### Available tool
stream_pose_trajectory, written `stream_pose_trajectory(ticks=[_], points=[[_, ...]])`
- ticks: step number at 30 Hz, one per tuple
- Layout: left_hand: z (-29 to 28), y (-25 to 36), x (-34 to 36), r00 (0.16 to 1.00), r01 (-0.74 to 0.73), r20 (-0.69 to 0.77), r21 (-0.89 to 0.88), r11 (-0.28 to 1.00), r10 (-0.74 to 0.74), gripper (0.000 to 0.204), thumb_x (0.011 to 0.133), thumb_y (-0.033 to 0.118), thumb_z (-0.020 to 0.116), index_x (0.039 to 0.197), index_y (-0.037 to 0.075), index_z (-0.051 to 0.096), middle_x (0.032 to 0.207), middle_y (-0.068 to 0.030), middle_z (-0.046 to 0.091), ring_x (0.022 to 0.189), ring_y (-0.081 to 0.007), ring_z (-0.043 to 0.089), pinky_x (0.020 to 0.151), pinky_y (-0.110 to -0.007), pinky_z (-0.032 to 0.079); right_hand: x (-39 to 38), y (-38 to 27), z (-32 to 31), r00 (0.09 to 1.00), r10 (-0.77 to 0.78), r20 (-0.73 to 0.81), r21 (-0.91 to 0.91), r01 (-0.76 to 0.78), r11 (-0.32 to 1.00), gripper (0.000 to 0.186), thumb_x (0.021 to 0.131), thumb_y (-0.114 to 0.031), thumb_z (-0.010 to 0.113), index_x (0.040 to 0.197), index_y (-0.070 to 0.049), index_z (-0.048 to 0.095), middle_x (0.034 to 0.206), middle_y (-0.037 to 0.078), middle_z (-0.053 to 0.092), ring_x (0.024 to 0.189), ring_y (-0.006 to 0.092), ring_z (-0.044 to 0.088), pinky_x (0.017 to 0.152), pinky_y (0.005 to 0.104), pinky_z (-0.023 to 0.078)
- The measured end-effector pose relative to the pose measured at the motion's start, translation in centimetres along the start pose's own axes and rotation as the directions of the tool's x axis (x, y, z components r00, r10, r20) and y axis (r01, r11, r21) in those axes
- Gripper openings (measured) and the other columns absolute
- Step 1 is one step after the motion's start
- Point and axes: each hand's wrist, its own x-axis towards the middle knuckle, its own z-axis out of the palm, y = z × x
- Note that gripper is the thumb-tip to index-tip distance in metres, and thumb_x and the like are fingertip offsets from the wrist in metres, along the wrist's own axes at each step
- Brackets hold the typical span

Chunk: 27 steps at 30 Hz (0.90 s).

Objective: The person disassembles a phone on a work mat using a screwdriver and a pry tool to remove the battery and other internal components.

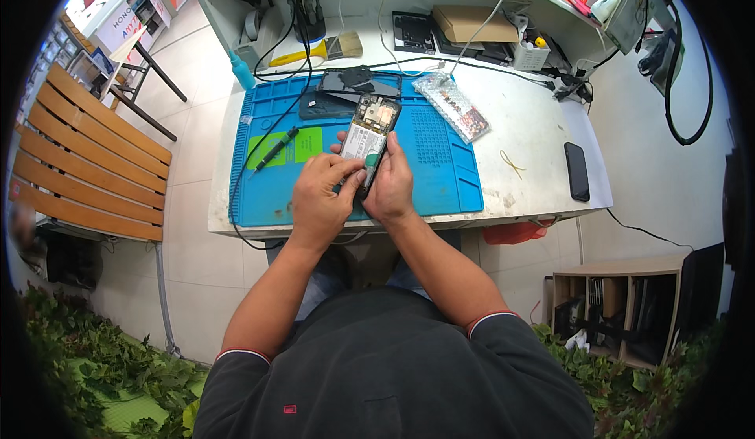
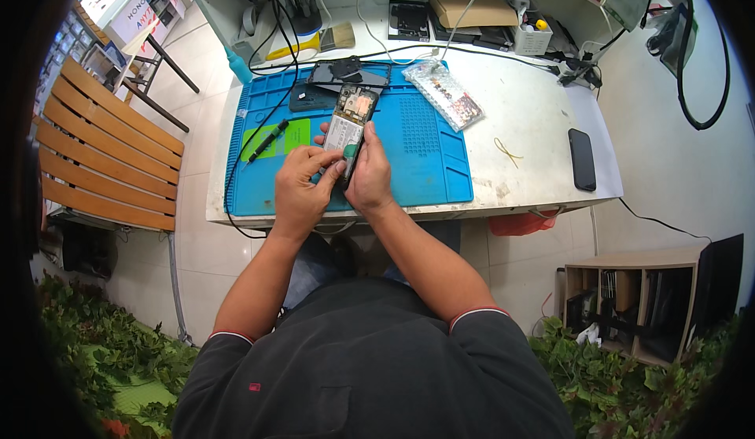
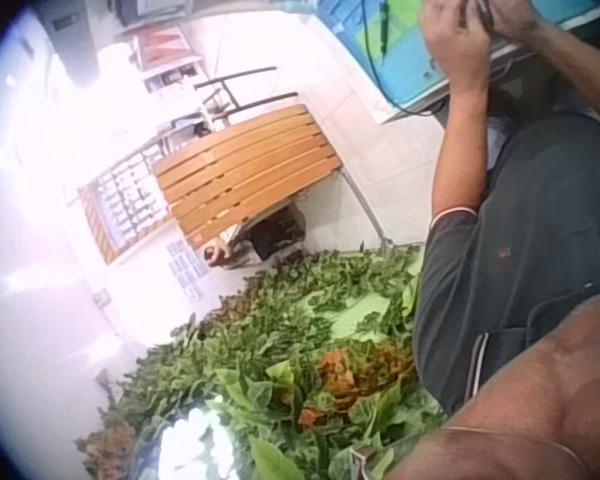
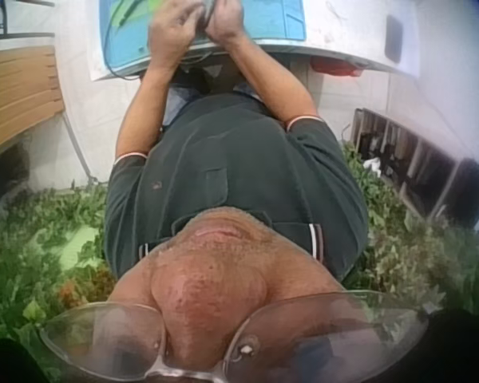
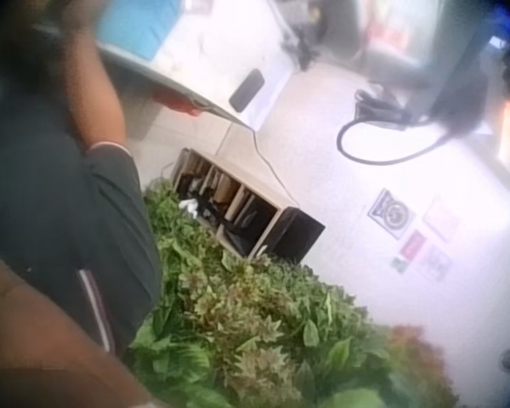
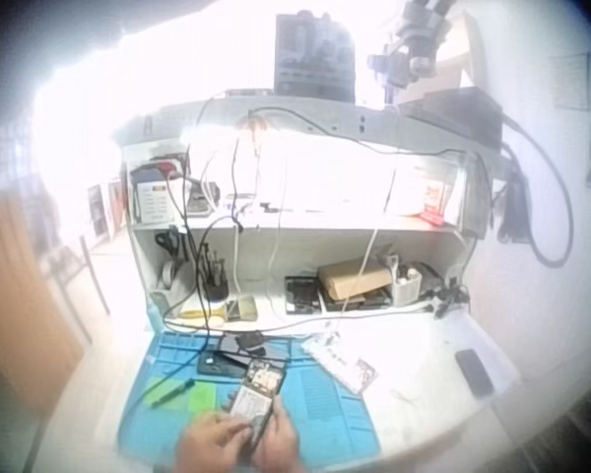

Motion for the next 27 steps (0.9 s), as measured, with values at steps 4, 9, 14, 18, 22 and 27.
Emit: stream_pose_trajectory(ticks=[4, 9, 14, 18, 22, 27], points=[[0.1, 0.0, -0.2, 1.0, -0.007, -0.012, 0.001, 1.0, 0.007, 0.019, 0.09, 0.007, 0.087, 0.109, 0.007, 0.085, 0.099, -0.0073, 0.075, 0.098, -0.0283, 0.07, 0.085, -0.041, 0.056, -0.2, -0.1, 0.3, 1.0, 0.025, -0.003, -0.005, -0.025, 1.0, 0.067, 0.121, -0.051, 0.022, 0.159, -0.002, 0.047, 0.146, 0.024, 0.065, 0.13, 0.0379, 0.068, 0.115, 0.0536, 0.055], [0.1, -0.2, -0.2, 1.0, 0.01, -0.018, -0.033, 0.999, -0.011, 0.021, 0.09, 0.007, 0.087, 0.11, 0.006, 0.084, 0.101, -0.0081, 0.076, 0.1, -0.0284, 0.071, 0.087, -0.04, 0.057, -0.4, -0.2, 0.6, 1.0, 0.021, 0.008, -0.03, -0.021, 0.999, 0.067, 0.122, -0.051, 0.021, 0.159, -0.002, 0.047, 0.145, 0.024, 0.066, 0.13, 0.037, 0.068, 0.114, 0.0523, 0.056], [0.4, -0.3, -0.3, 0.999, 0.052, -0.007, -0.09, 0.995, -0.052, 0.019, 0.09, 0.005, 0.086, 0.109, 0.004, 0.083, 0.101, -0.009, 0.076, 0.096, -0.0282, 0.072, 0.085, -0.039, 0.058, -0.3, 0.0, 0.4, 1.0, 0.016, 0.005, -0.015, -0.016, 1.0, 0.067, 0.122, -0.051, 0.022, 0.158, -0.001, 0.048, 0.144, 0.023, 0.067, 0.129, 0.037, 0.069, 0.114, 0.0524, 0.057], [0.5, -0.2, -0.2, 0.995, 0.094, 0.031, -0.153, 0.984, -0.09, 0.018, 0.092, 0.004, 0.085, 0.109, 0.003, 0.082, 0.1, -0.0098, 0.075, 0.089, -0.0247, 0.073, 0.079, -0.037, 0.058, -0.2, -0.1, 0.1, 0.999, 0.03, 0.017, 0.01, -0.03, 1.0, 0.068, 0.122, -0.052, 0.022, 0.159, -0.001, 0.047, 0.145, 0.024, 0.066, 0.129, 0.0378, 0.069, 0.113, 0.0527, 0.057], [0.4, -0.2, -0.3, 0.984, 0.18, 0.055, -0.251, 0.951, -0.172, 0.022, 0.093, 0.004, 0.086, 0.114, 0.002, 0.08, 0.101, -0.0097, 0.073, 0.084, -0.0201, 0.072, 0.074, -0.034, 0.058, -0.2, -0.2, 0.0, 0.997, 0.068, 0.046, 0.085, -0.072, 0.994, 0.07, 0.121, -0.054, 0.022, 0.16, -0.002, 0.046, 0.147, 0.024, 0.065, 0.129, 0.0389, 0.069, 0.111, 0.0542, 0.058], [0.0, 0.9, 0.2, 0.991, 0.134, 0.019, -0.135, 0.982, -0.133, 0.026, 0.092, 0.006, 0.088, 0.116, 0.001, 0.079, 0.102, -0.0102, 0.073, 0.079, -0.0197, 0.071, 0.072, -0.033, 0.057, -0.3, -0.6, -0.3, 0.994, 0.067, 0.088, 0.076, -0.074, 0.994, 0.072, 0.12, -0.056, 0.022, 0.162, -0.002, 0.044, 0.15, 0.023, 0.063, 0.13, 0.0385, 0.068, 0.11, 0.0548, 0.059]])
